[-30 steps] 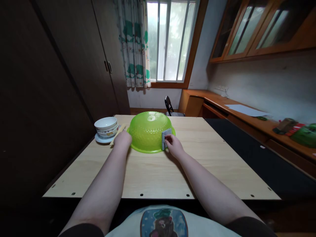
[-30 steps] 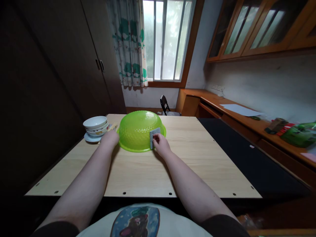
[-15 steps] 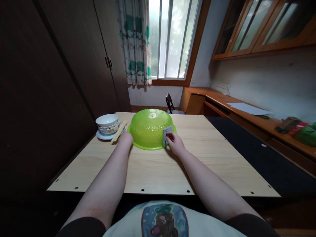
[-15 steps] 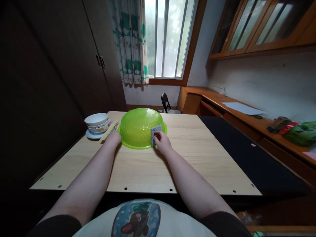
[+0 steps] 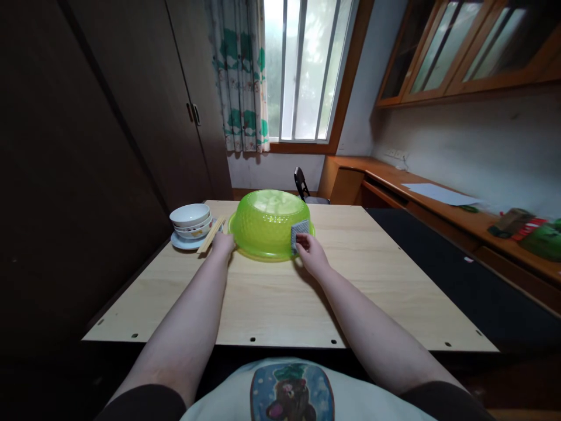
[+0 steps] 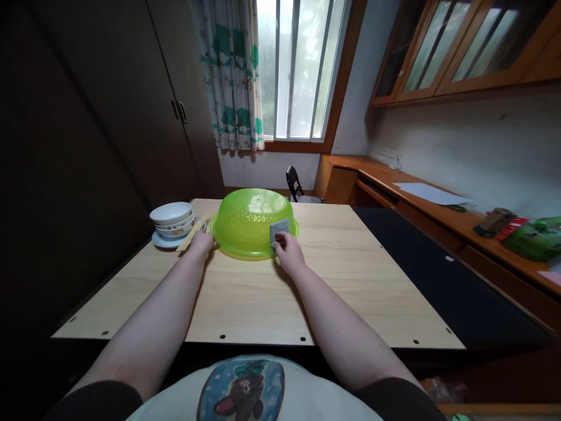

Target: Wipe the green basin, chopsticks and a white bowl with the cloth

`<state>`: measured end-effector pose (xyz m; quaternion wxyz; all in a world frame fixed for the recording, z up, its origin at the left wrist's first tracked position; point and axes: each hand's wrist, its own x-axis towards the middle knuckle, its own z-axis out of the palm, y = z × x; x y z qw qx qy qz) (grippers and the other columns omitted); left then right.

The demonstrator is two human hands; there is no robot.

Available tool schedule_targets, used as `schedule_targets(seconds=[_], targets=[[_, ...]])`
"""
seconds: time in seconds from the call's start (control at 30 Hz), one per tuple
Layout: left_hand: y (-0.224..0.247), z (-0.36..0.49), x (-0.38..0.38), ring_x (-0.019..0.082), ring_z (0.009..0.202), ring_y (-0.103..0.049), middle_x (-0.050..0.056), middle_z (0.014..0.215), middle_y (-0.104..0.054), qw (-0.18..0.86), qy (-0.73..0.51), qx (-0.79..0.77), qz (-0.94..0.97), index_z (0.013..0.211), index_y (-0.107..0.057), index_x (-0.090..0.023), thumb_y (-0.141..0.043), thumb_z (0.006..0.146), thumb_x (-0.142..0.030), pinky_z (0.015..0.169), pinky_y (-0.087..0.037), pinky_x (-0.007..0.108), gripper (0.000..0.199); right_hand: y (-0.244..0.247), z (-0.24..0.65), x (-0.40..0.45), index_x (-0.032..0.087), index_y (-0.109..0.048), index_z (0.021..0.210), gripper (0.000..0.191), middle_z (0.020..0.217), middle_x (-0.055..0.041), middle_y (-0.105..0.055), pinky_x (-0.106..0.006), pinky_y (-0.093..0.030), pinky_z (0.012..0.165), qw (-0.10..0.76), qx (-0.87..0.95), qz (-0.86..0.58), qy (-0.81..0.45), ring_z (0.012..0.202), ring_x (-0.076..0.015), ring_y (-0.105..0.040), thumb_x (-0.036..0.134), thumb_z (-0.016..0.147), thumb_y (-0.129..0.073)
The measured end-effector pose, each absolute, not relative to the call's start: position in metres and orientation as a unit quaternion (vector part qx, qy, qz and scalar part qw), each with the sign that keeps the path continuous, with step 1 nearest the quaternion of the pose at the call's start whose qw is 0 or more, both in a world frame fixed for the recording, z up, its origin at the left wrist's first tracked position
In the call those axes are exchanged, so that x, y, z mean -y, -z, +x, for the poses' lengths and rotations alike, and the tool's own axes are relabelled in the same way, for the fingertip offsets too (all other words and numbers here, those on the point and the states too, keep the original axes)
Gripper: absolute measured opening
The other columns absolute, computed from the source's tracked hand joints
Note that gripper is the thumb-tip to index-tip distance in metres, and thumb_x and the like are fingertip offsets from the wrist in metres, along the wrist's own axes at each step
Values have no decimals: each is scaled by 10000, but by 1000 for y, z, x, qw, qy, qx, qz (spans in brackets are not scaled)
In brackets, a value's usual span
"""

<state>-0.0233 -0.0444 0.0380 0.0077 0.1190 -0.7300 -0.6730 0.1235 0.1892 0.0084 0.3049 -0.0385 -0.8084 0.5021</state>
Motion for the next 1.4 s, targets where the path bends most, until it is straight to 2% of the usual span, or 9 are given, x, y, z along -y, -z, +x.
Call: schedule_targets(seconds=[0.1,0.23,0.4,0.63,0.87,1.0,1.17,1.33,1.4], targets=[[-42,-15,29,189,783,-704,107,898,-714,-45,779,609,144,1079,-610,-155,-579,819,-134,679,-574,269,263,-10,125,-192,186,-593,1120,335,1045,-103,-641,-399,-510,839,320,817,-44,-478,909,-211,-611,272,797,-567],[-49,-5,20,144,609,-682,55,734,-708,-117,866,451,179,1091,-610,-151,-451,895,-123,600,-576,240,254,-15,129,-194,186,-594,1156,365,1077,-113,-638,-418,-512,864,346,819,-36,-457,934,-220,-609,272,801,-581],[-57,-3,24,140,650,-688,55,754,-715,-147,900,376,167,1105,-620,-154,-387,932,-163,664,-580,247,290,-18,130,-195,233,-658,1129,360,1193,-89,-620,-425,-473,964,375,814,20,-443,1089,-214,-575,166,835,-459],[-54,6,20,214,813,-699,101,878,-722,-253,894,346,128,1180,-591,-181,-287,968,-323,732,-577,400,397,-17,129,-203,232,-680,1134,449,1244,-69,-622,-464,-384,1059,378,846,-36,-375,1199,-227,-527,101,801,-409],[-57,-1,26,148,682,-688,62,817,-716,-182,913,329,161,1151,-602,-190,-330,972,-318,634,-573,271,350,-29,139,-197,218,-564,1243,462,1365,-109,-516,-475,-374,1060,353,881,44,-311,1254,-260,-476,263,786,-619],[-61,-4,29,122,635,-675,21,751,-706,-162,918,328,154,1105,-624,-202,-401,956,-305,619,-571,231,287,-28,138,-195,217,-639,1097,349,1260,-114,-571,-483,-407,1003,381,894,49,-231,1162,-276,-523,165,753,-617],[-66,1,26,142,712,-689,36,824,-721,-165,919,336,125,1106,-637,-212,-337,968,-408,648,-579,250,384,-23,133,-197,215,-670,1020,250,966,-93,-644,-415,-469,856,370,906,40,-202,947,-256,-577,151,803,-564],[-72,25,12,172,773,-692,67,888,-724,-164,935,306,69,1084,-641,-187,-305,952,-500,672,-578,286,478,-27,134,-193,220,-664,1059,252,967,-91,-637,-403,-463,859,395,892,59,-211,948,-250,-561,181,850,-529],[-68,42,0,170,696,-683,77,835,-717,-187,924,326,68,1038,-647,-160,-440,911,-483,618,-565,275,404,-31,134,-188,219,-667,1062,249,968,-94,-637,-400,-459,855,408,887,56,-209,942,-247,-559,191,866,-518]])
